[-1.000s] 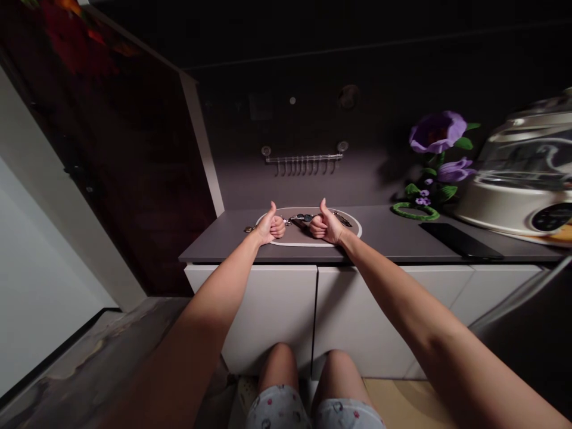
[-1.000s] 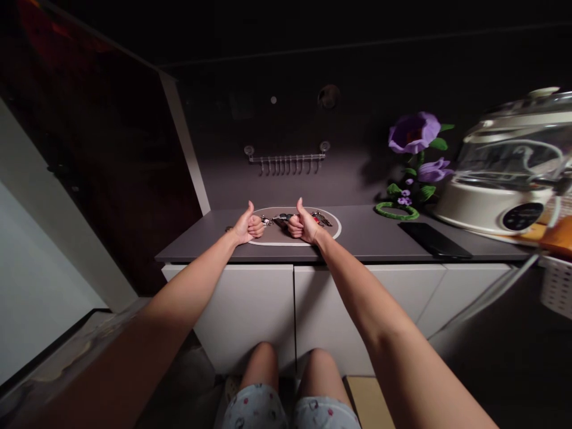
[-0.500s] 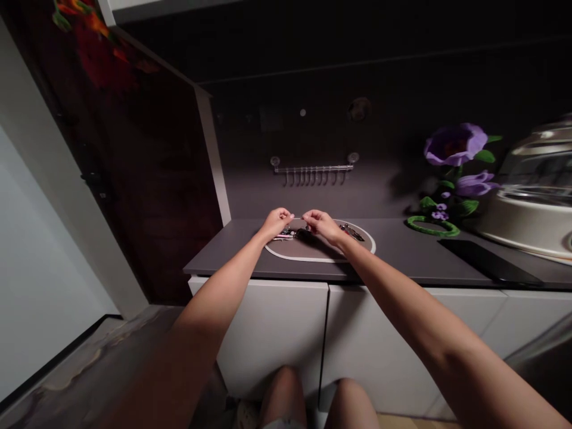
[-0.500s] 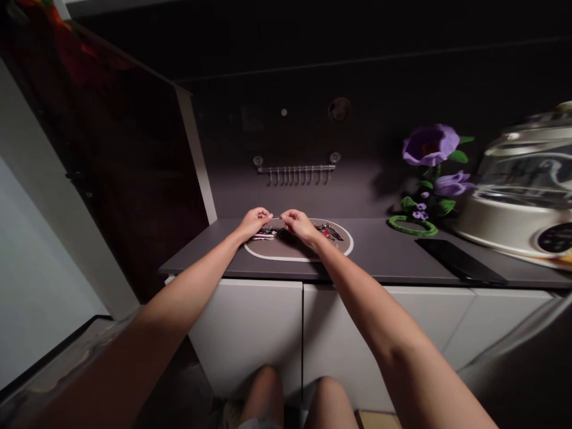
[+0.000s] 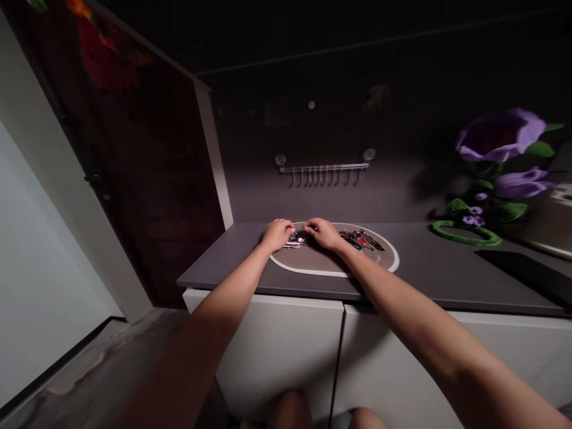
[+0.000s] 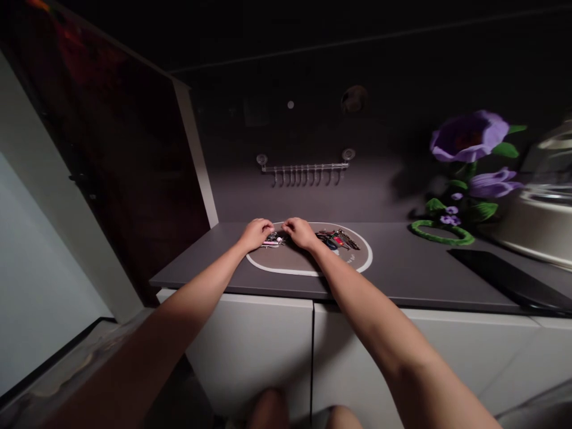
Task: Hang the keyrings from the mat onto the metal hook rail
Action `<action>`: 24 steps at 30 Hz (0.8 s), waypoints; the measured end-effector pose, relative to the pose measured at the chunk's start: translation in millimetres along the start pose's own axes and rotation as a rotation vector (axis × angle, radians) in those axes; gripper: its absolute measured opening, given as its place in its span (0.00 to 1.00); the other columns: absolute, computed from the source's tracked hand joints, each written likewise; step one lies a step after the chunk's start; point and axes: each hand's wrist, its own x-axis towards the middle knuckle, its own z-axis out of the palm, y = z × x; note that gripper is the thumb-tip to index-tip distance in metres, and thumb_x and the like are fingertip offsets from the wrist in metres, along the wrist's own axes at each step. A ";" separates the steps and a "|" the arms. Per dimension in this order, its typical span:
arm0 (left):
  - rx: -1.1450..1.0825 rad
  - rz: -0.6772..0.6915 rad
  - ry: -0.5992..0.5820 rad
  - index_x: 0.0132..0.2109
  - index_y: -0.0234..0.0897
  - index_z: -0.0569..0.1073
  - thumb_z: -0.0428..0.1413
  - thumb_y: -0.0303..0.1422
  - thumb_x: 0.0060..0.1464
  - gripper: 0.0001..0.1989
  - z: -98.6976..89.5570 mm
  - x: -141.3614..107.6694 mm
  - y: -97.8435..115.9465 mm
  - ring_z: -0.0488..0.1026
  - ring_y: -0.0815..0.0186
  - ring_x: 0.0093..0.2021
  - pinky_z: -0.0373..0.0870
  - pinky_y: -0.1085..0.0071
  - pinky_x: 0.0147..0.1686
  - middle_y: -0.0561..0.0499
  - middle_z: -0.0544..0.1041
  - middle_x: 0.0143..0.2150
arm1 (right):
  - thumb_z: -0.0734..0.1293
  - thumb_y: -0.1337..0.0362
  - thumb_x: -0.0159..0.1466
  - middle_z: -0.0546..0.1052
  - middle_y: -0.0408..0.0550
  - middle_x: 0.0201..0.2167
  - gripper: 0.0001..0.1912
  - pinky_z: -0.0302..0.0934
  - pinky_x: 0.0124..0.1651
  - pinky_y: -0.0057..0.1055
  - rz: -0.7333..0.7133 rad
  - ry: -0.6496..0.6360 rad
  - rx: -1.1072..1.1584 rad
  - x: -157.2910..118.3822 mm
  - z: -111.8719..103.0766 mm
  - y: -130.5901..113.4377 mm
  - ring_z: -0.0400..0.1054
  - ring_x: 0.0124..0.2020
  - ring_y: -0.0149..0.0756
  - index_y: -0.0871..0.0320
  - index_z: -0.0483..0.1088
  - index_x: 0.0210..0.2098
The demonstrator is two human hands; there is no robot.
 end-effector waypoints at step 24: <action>-0.024 0.004 0.044 0.33 0.36 0.75 0.50 0.31 0.51 0.10 -1.2 2.6 3.7 0.69 0.64 0.37 0.62 0.70 0.40 0.47 0.76 0.34 | 0.63 0.64 0.57 0.76 0.49 0.31 0.08 0.54 0.36 0.26 -0.014 -0.072 -0.098 3.8 7.3 1.2 0.66 0.32 0.33 0.59 0.72 0.31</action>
